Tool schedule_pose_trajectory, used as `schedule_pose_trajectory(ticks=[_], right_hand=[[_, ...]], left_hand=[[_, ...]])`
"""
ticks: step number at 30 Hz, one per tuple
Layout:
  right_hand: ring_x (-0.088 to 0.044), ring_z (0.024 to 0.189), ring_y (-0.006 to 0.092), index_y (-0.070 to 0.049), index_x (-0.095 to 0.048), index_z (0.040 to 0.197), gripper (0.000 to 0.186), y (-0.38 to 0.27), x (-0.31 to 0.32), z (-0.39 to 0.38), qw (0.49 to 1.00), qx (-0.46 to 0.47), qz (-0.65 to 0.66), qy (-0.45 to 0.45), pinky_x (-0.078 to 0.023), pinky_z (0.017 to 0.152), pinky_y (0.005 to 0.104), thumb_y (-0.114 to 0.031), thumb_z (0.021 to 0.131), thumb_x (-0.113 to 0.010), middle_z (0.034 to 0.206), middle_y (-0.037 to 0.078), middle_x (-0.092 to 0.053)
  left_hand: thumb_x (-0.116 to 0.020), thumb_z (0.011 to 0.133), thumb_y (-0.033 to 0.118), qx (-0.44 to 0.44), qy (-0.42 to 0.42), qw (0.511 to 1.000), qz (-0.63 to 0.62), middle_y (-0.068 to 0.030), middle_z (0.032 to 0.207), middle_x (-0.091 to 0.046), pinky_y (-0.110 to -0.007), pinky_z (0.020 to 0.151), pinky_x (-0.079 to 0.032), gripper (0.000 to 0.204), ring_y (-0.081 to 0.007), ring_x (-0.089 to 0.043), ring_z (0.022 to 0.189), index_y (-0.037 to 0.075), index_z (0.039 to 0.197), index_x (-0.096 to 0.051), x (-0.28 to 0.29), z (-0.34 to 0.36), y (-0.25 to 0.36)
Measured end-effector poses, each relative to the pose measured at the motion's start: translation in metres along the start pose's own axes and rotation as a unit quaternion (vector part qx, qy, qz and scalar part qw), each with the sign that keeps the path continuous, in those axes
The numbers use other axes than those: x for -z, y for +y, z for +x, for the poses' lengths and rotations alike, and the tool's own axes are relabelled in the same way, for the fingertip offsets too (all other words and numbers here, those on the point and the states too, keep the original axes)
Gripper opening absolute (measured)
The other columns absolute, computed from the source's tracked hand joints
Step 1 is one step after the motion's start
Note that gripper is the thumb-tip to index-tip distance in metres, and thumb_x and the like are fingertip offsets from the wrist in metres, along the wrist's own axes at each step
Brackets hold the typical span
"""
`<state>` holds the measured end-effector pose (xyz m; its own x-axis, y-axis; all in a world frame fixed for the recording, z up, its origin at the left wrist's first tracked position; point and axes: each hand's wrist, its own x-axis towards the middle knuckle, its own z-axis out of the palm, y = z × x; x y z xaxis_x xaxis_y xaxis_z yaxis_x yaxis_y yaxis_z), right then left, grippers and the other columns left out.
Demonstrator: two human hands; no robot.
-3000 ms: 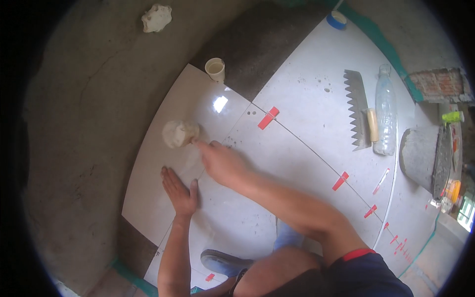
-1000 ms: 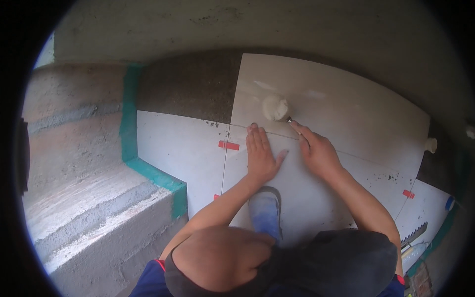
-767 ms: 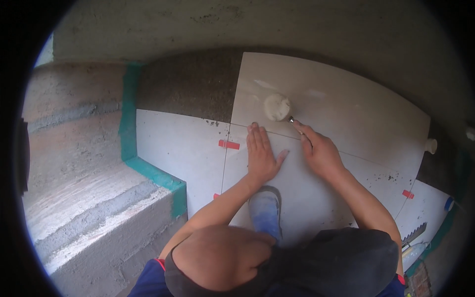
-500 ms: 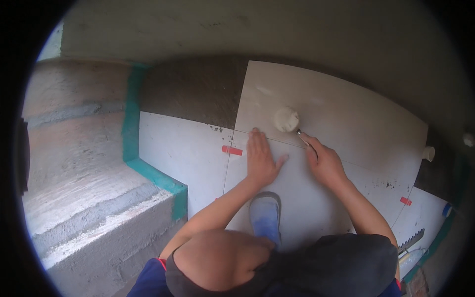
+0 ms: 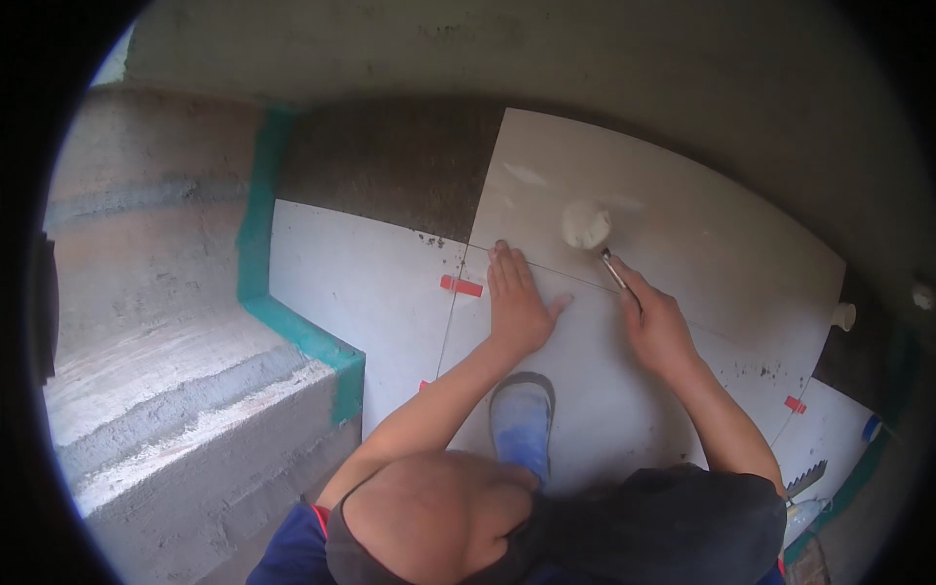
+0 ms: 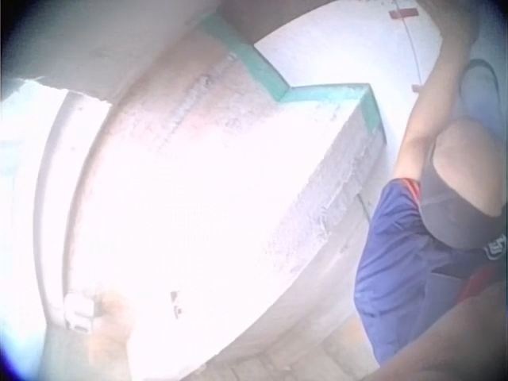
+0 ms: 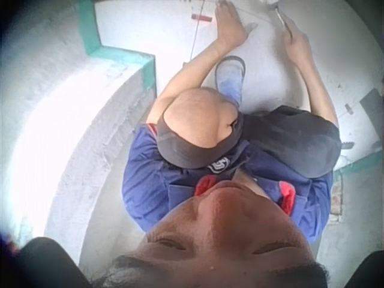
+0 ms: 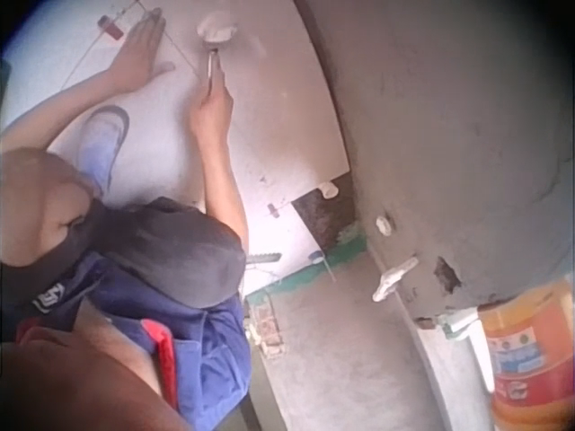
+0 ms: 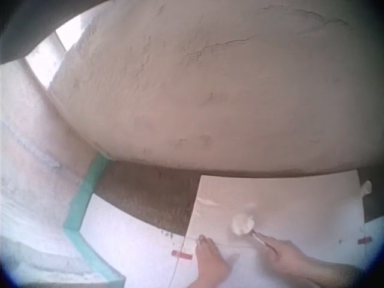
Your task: The person lays floor tiles using a notched trowel, a water bottle, and a rubber mallet, and then uses a power tile cutter to trim a tile.
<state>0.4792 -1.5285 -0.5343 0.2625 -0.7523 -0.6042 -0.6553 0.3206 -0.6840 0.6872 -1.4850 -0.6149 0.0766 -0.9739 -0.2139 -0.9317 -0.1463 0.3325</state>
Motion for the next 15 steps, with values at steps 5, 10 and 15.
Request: schedule_pose_trajectory(ticks=[5,10,15], right_hand=[[-0.057,0.121,0.0282,-0.007,-0.052,0.132,0.035,-0.004,-0.018,0.013,0.971,0.222,0.018,0.082,-0.043,0.1,0.0326,-0.006,0.097,-0.048,0.129,0.015,-0.059],[-0.059,0.114,0.0318,-0.011,-0.053,0.132,0.036,-0.002,-0.032,0.026,0.98,0.191,0.007,0.06,-0.047,0.095,0.0352,-0.008,0.096,-0.049,0.124,0.016,-0.061],[-0.062,0.104,0.0361,-0.017,-0.054,0.131,0.036,0.006,-0.026,0.027,0.978,0.189,0.012,0.083,-0.05,0.088,0.039,-0.011,0.096,-0.05,0.115,0.018,-0.064]], left_hand=[[-0.063,0.084,0.051,-0.015,-0.003,1.0,0.004,-0.0379,0.15,-0.008,-0.052,0.116,-0.01,0.102,-0.0492,-0.006,0.142,-0.02,0.141,-0.016,0.002,-0.002,-0.005],[-0.06,0.085,0.054,-0.01,-0.024,0.999,0.02,-0.0359,0.152,-0.007,-0.05,0.117,-0.008,0.104,-0.047,-0.003,0.144,-0.018,0.142,-0.014,0.005,-0.002,-0.006],[-0.06,0.085,0.056,-0.011,-0.033,0.999,0.004,-0.0356,0.152,-0.007,-0.052,0.117,-0.008,0.104,-0.0468,-0.001,0.144,-0.018,0.142,-0.015,0.003,-0.003,-0.006]])
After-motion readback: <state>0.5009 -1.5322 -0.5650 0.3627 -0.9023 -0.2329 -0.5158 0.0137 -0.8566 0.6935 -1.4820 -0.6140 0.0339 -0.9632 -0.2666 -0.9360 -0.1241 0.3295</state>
